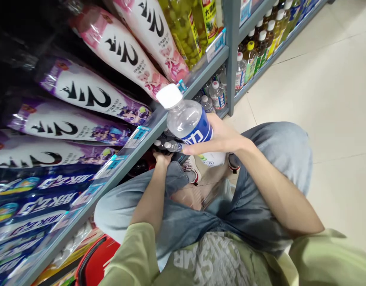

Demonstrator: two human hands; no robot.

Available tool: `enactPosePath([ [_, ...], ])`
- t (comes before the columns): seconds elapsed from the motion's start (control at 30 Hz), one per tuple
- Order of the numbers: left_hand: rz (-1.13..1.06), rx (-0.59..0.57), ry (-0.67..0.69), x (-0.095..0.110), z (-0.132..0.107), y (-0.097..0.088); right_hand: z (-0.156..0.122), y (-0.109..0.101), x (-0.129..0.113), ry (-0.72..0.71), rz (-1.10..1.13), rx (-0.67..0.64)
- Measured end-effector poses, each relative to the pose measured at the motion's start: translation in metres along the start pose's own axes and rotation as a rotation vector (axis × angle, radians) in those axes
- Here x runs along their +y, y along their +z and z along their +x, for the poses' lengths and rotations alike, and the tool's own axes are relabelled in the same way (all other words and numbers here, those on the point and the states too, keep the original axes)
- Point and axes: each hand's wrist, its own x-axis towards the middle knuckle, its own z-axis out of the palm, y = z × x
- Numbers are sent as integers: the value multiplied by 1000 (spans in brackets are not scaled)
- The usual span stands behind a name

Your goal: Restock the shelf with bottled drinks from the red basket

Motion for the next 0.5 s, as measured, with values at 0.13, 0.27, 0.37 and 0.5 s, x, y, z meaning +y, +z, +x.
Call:
enactPosePath([
  [0.13, -229, 0, -32, -2, 15, 6, 2, 0, 0, 13, -35, -7],
  [0.27, -367, -3, 26, -4, 29, 12, 2, 1, -2, 50, -55, -4],
  [0.37, -431, 14, 72, -8, 42, 13, 3, 1, 0, 48, -79, 14],
  [0.5, -471, 15, 118, -15, 56, 11, 4, 2, 6, 8, -87, 26],
])
